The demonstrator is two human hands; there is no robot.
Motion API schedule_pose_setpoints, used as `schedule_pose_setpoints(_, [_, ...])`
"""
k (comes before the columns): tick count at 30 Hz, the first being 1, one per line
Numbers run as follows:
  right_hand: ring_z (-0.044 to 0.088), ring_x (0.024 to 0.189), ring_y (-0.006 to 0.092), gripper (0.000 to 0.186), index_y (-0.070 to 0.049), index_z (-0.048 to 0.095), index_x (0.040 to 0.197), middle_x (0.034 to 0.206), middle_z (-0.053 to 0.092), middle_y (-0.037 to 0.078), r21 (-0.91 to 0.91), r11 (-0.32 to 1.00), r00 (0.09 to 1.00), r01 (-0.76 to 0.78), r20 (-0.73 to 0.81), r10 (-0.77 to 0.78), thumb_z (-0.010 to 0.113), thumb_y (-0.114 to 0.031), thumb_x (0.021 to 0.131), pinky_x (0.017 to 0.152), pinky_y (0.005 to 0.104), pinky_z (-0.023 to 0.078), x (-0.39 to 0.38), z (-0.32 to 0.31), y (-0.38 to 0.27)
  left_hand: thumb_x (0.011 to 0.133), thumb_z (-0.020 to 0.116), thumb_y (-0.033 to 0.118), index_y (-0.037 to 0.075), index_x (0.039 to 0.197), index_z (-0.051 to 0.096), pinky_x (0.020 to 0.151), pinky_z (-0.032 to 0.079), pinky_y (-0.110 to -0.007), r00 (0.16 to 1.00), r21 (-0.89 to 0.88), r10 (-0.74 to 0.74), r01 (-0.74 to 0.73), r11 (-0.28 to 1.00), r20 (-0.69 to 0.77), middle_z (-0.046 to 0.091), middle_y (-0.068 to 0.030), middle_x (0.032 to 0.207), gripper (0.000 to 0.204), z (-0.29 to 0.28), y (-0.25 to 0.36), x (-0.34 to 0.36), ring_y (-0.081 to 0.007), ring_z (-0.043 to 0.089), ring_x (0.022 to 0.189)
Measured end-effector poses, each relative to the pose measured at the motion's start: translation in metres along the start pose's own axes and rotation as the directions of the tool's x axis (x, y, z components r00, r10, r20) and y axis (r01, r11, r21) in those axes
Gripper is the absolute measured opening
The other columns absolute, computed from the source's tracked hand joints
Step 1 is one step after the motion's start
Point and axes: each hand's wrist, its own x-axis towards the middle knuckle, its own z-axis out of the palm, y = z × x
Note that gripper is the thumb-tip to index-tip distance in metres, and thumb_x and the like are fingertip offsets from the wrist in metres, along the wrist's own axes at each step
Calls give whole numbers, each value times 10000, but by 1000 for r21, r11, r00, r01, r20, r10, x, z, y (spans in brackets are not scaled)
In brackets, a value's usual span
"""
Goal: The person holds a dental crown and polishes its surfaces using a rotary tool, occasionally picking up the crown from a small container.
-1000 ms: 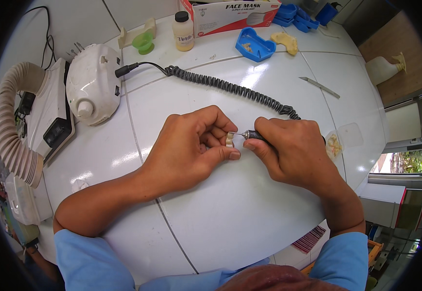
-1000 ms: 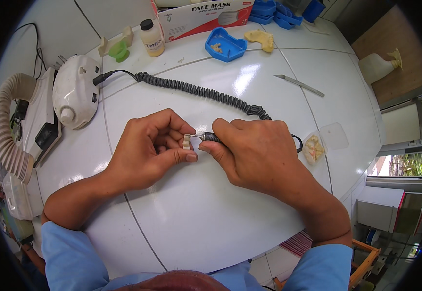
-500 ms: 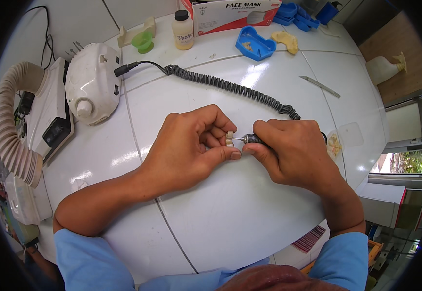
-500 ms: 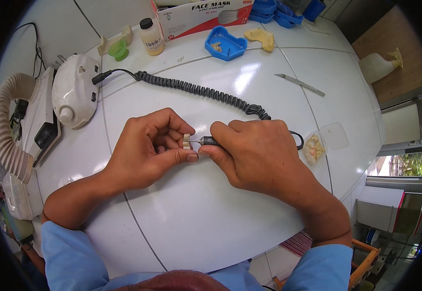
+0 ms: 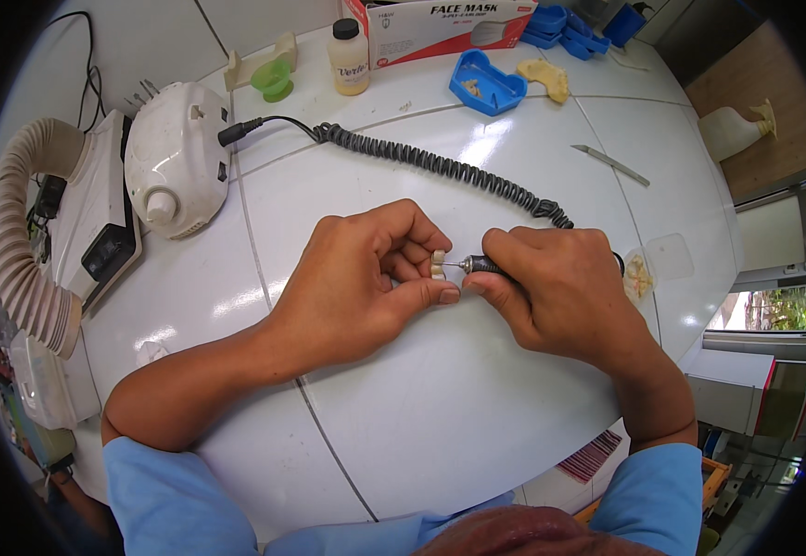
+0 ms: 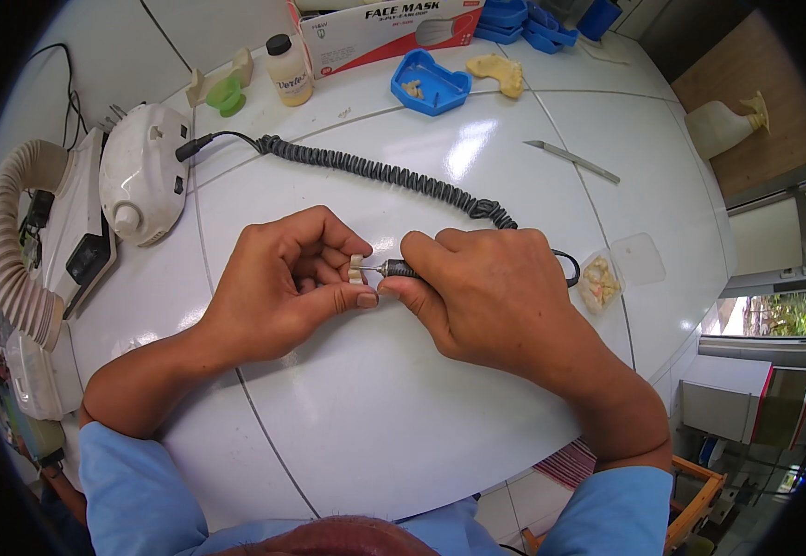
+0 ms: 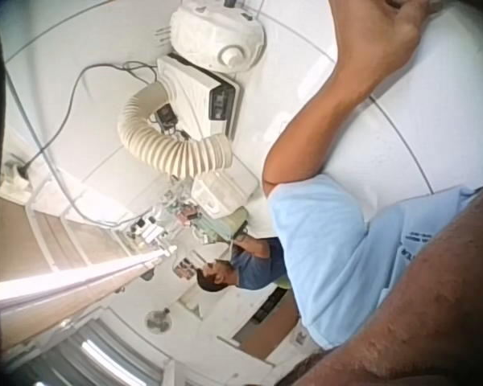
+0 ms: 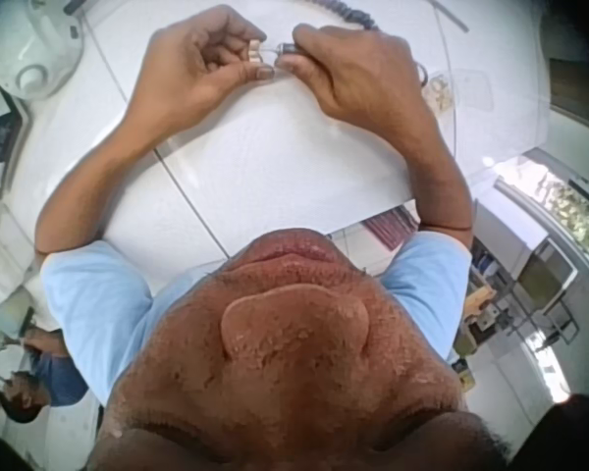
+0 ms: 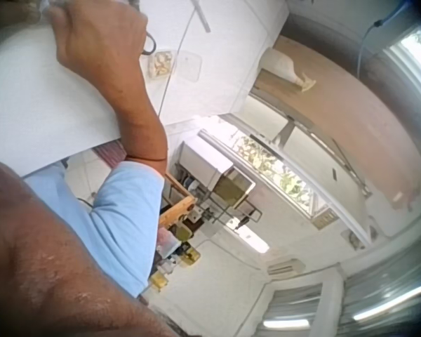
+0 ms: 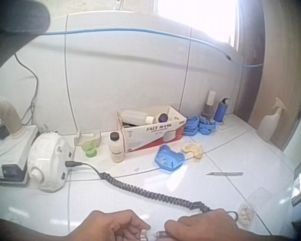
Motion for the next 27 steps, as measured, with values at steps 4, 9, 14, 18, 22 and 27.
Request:
schedule_pose_setpoints(4, [726, 652, 326, 342, -119, 713, 977, 746, 714, 75, -5, 1000, 1000, 0, -14, 0, 725, -438, 1098, 552, 470, 519, 0, 2, -1, 963, 954, 91, -25, 1214, 727, 795, 575, -238, 1000, 12, -11, 11, 1000, 7, 766, -43, 1003, 358, -1, 3, 0, -68, 709, 888])
schedule_pose_setpoints(9, [719, 636, 334, 344, -111, 708, 966, 737, 711, 77, 11, 1000, 1000, 5, -6, -5, 732, -430, 1094, 544, 473, 514, 0, 0, 1, 985, 918, 57, -31, 1220, 710, 829, 596, -252, 1000, 16, 28, -28, 999, 13, 774, -60, 1015, 326, -1, 0, 0, -86, 736, 916])
schedule_pose_setpoints(14, [712, 622, 338, 343, -102, 699, 956, 736, 715, 82, 32, 999, 998, 7, -58, -5, 743, -415, 1089, 542, 474, 511, 0, 4, 3, 1021, 851, -3, -41, 1240, 680, 888, 632, -280, 999, -15, 32, -32, 999, 37, 790, -97, 1053, 280, -2, -2, 0, -132, 794, 1002])
schedule_pose_setpoints(18, [708, 618, 336, 338, -97, 696, 954, 734, 716, 82, 29, 999, 998, 19, -57, -18, 744, -402, 1091, 542, 473, 509, 1, 4, 2, 1030, 831, -18, -42, 1248, 672, 902, 637, -287, 999, -81, 13, -10, 997, 35, 800, -109, 1074, 271, -3, -1, -1, -149, 807, 1026])
schedule_pose_setpoints(22, [704, 614, 336, 341, -95, 696, 950, 729, 713, 80, 37, 999, 998, 6, -69, -4, 742, -401, 1093, 544, 472, 508, 1, 5, 3, 1029, 827, -25, -45, 1249, 669, 911, 639, -292, 1000, -121, 9, -5, 993, 29, 811, -119, 1087, 271, -1, -3, 0, -156, 812, 1029])
schedule_pose_setpoints(27, [701, 613, 339, 348, -93, 692, 942, 726, 711, 81, 46, 999, 998, 2, -67, 1, 739, -402, 1095, 546, 473, 506, 1, 5, 3, 1022, 834, -29, -42, 1244, 672, 923, 645, -292, 999, -104, -4, 7, 995, 34, 819, -127, 1097, 274, -1, -2, 0, -158, 817, 1035])
